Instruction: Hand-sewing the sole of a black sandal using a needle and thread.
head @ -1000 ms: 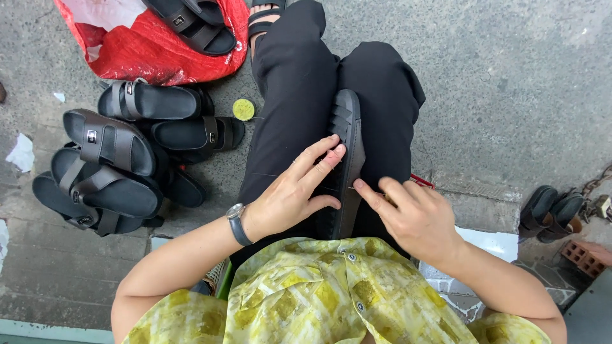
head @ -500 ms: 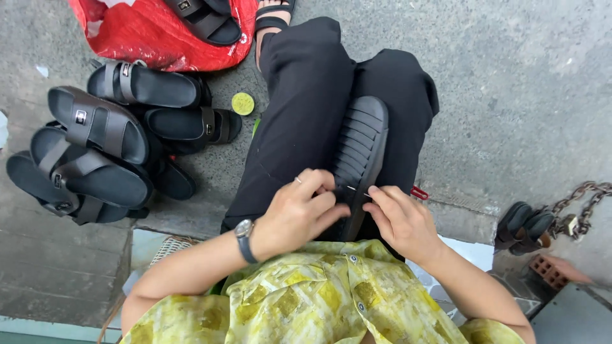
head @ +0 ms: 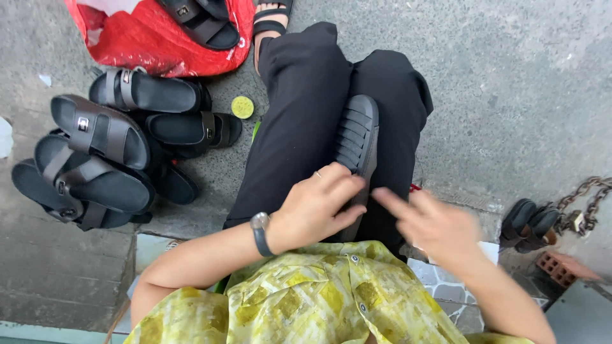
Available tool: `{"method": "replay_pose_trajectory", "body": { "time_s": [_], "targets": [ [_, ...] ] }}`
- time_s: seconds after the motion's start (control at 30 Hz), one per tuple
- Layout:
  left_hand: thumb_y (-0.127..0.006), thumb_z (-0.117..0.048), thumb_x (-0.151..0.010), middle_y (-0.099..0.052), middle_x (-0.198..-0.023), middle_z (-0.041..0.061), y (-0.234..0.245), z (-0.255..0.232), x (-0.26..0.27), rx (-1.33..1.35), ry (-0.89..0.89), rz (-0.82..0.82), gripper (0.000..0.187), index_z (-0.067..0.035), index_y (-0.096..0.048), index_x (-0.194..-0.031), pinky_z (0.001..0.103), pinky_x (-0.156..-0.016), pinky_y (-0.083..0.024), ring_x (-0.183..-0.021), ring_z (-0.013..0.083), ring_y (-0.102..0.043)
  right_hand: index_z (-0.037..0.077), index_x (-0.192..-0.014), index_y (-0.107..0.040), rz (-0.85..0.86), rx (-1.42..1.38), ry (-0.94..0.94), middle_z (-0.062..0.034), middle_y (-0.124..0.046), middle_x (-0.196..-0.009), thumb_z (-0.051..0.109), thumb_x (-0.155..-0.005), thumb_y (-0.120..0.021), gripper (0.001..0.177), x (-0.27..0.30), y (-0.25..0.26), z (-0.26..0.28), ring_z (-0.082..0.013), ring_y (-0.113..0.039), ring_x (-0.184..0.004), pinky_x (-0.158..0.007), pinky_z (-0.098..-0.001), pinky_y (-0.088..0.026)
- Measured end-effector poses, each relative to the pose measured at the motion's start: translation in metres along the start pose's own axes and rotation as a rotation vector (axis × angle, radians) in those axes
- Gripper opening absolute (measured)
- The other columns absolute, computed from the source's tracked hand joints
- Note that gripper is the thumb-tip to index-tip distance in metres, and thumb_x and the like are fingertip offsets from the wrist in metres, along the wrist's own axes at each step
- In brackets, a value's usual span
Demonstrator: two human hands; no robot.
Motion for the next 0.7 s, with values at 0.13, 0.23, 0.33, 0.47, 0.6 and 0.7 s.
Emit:
{"method": "replay_pose_trajectory", "body": {
  "time_s": [0.13,0.23,0.33,0.47,0.6,0.7],
  "targets": [
    [-0.062,-0.014,-0.092,-0.043,-0.079,0.002,-0.017,-0.005,0.008,-0.508,-0.321,0.028,0.019,-0.010,-0.059,-0.110,0.029,-0.051,-0.042,-0.067,0.0199,-0.048,0.033,-0.129,-0.052,0.120,-0.032,-0.149,0.0013,-0.051,-0.098,0.015,-0.090,-0.048,0.043,0.016,-0.003,-0.012,-0.0159,-0.042,-0.044,-0.041,-0.0291,-0.037],
    [-0.058,-0.007,-0.092,-0.041,-0.071,0.001,-0.008,-0.017,0.010,-0.466,-0.509,-0.090,0.008,-0.006,-0.066,-0.088,0.022,-0.047,-0.041,-0.059,0.0158,-0.046,0.023,-0.115,-0.060,-0.012,-0.281,-0.170,0.0003,-0.052,-0.101,0.020,-0.090,-0.046,0.028,0.011,-0.023,-0.008,-0.0216,-0.063,-0.054,-0.048,-0.0330,-0.053],
    [-0.064,-0.003,-0.089,-0.042,-0.070,0.003,-0.001,-0.023,0.016,-0.463,-0.591,-0.162,0.012,-0.005,-0.063,-0.077,0.022,-0.048,-0.041,-0.055,0.0162,-0.044,0.018,-0.106,-0.063,-0.059,-0.275,-0.171,0.0023,-0.055,-0.095,0.019,-0.090,-0.050,0.020,0.007,-0.038,-0.006,-0.0170,-0.062,-0.055,-0.049,-0.0279,-0.051],
    [-0.070,-0.003,-0.084,-0.048,-0.070,0.005,-0.005,-0.021,0.019,-0.392,-0.575,-0.242,0.016,-0.005,-0.063,-0.071,0.022,-0.047,-0.044,-0.052,0.0167,-0.047,0.014,-0.104,-0.062,-0.049,-0.268,-0.161,0.0030,-0.054,-0.087,0.016,-0.093,-0.045,0.021,0.003,-0.034,-0.006,-0.0169,-0.060,-0.051,-0.047,-0.0264,-0.050],
    [-0.071,-0.007,-0.084,-0.049,-0.070,0.007,-0.007,-0.021,0.017,-0.365,-0.565,-0.250,0.010,-0.004,-0.064,-0.076,0.025,-0.046,-0.046,-0.051,0.0192,-0.049,0.016,-0.109,-0.066,-0.177,-0.232,-0.213,0.0033,-0.058,-0.090,0.018,-0.090,-0.055,0.022,0.009,-0.037,-0.007,-0.0157,-0.062,-0.058,-0.052,-0.0271,-0.052],
    [-0.070,-0.006,-0.084,-0.048,-0.068,0.008,-0.008,-0.023,0.016,-0.398,-0.608,-0.244,0.013,-0.003,-0.061,-0.074,0.027,-0.045,-0.044,-0.050,0.0207,-0.048,0.012,-0.102,-0.065,-0.133,-0.132,-0.142,-0.0013,-0.056,-0.084,0.015,-0.090,-0.051,0.018,0.005,-0.037,-0.002,-0.0185,-0.062,-0.057,-0.052,-0.0278,-0.052]
  ]
}}
Point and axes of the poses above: each hand's wrist, its own x-axis away from the middle knuckle, its own y-axis out of the back of the hand, z = x × y, the point moved 4 cm from there along -x, towards the middle knuckle
